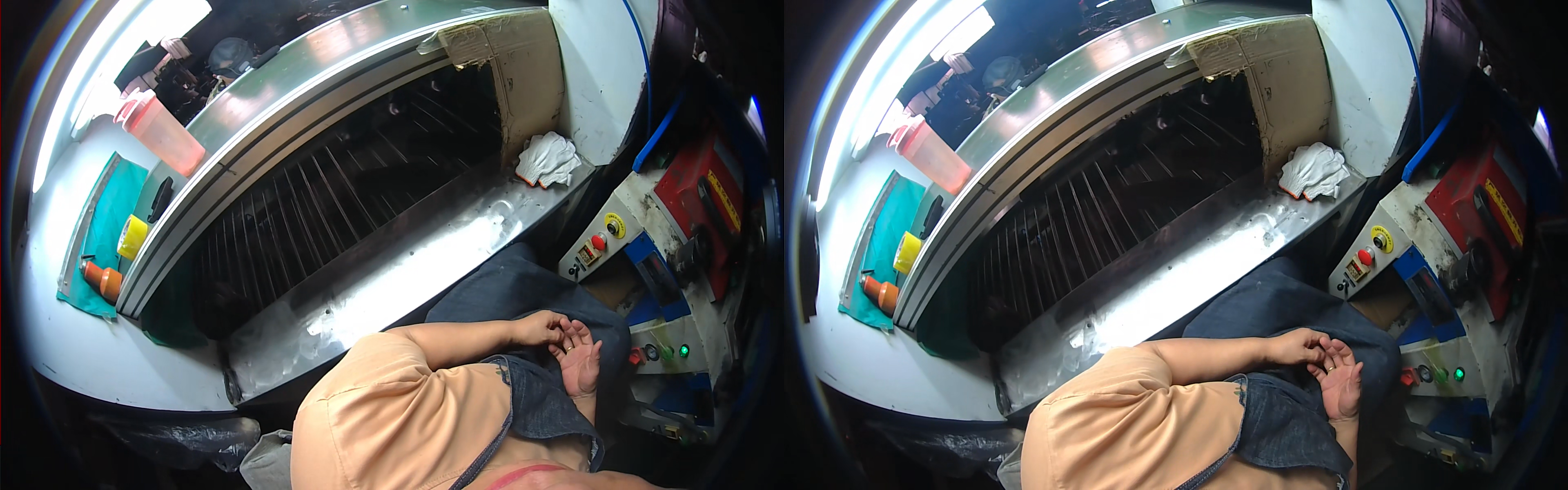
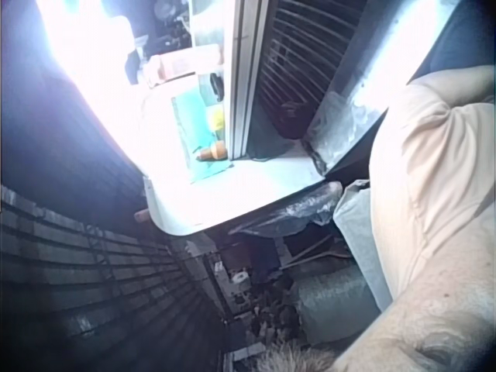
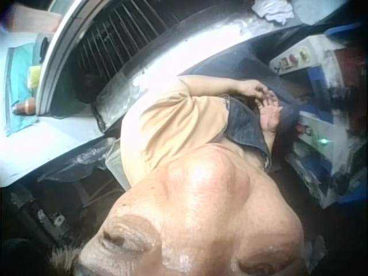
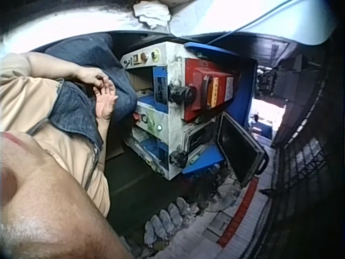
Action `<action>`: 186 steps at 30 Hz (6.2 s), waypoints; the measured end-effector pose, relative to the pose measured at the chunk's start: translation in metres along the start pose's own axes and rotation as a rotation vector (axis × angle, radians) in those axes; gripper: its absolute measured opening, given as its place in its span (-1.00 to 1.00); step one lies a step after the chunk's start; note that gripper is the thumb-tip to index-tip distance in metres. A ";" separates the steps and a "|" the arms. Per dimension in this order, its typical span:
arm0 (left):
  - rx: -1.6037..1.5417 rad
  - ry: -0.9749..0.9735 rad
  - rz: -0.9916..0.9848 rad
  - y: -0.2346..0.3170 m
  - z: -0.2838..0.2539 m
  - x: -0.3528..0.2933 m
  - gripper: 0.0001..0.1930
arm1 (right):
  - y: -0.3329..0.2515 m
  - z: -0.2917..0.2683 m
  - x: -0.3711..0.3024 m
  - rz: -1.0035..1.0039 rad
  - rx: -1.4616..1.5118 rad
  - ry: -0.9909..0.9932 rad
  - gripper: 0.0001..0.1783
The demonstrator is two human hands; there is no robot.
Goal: The person repeatedly retrieves shoes from a conveyor oven, places them into a sole pressing machine, and presses the machine buttons to activate the press.
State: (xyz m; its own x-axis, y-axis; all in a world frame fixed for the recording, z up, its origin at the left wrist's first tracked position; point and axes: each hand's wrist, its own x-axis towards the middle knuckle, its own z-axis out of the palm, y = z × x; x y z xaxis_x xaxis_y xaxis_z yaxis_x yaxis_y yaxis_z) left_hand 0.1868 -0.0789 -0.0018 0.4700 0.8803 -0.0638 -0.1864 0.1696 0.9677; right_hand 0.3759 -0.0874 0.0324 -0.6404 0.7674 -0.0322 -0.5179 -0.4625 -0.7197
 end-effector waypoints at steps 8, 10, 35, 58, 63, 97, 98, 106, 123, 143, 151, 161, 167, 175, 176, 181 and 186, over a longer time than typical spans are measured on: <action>-0.002 0.008 0.000 -0.010 0.000 0.000 -0.91 | 0.001 0.003 0.000 0.010 -0.021 -0.032 -0.18; 0.040 0.008 -0.005 -0.005 0.001 -0.001 -0.91 | 0.002 -0.001 -0.002 0.008 -0.018 -0.031 -0.18; 0.039 0.284 0.116 0.059 -0.017 -0.009 -0.82 | -0.113 -0.002 -0.053 -0.331 -0.392 -0.014 -0.17; 1.177 1.264 -0.047 0.054 -0.195 -0.122 -0.74 | -0.030 -0.019 -0.002 -0.395 -1.653 0.282 -0.86; 1.119 1.251 -0.030 0.054 -0.196 -0.122 -0.74 | -0.027 -0.014 -0.001 -0.371 -1.675 0.314 -0.85; 1.244 1.229 -0.105 0.056 -0.194 -0.116 -0.73 | -0.359 -0.078 0.244 0.250 -2.104 1.215 0.14; 1.247 1.228 -0.089 0.057 -0.193 -0.118 -0.73 | -0.365 -0.084 0.240 0.188 -2.100 1.174 0.14; 1.280 1.192 -0.038 0.053 -0.195 -0.121 -0.75 | -0.387 -0.066 0.128 -0.419 -0.628 0.803 -0.42; -1.013 0.263 0.460 0.161 -0.022 -0.051 -0.39 | -0.056 0.095 0.093 -0.296 -0.531 -0.088 0.00; -0.151 2.184 0.095 0.033 -0.346 -0.566 -0.51 | -0.054 0.010 0.079 0.274 -1.024 0.121 -0.34; 0.968 2.328 -1.009 0.063 -0.325 -0.513 -0.30 | -0.041 0.028 0.092 0.317 -1.163 0.098 -0.42; 0.240 1.997 -0.057 0.126 -0.406 -0.405 -0.11 | -0.041 0.055 0.094 0.333 -1.153 0.181 -0.50; -0.269 1.950 0.274 0.149 -0.501 -0.413 -0.14 | -0.039 0.060 0.089 0.309 -1.131 0.187 -0.54; -0.248 1.991 0.438 0.132 -0.484 -0.409 -0.18 | -0.035 0.047 0.062 0.226 -1.044 0.242 -0.56; -0.211 1.976 0.463 0.136 -0.469 -0.399 -0.18 | -0.036 0.046 0.057 0.211 -1.020 0.249 -0.55; 0.271 1.616 0.200 0.170 -0.362 -0.336 -0.19 | -0.045 0.060 0.071 0.138 -0.950 0.129 -0.55; 0.531 0.866 -0.014 0.217 -0.230 -0.218 -0.02 | -0.051 0.095 0.117 0.132 -0.648 -0.132 -0.09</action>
State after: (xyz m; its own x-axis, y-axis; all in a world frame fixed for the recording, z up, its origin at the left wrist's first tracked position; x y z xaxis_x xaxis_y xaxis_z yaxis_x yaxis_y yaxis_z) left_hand -0.1546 -0.1323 0.1660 -0.3568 0.9338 -0.0267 0.3209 0.1493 0.9353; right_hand 0.2737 -0.0168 0.1308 -0.7604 0.6427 -0.0934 -0.0114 -0.1570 -0.9875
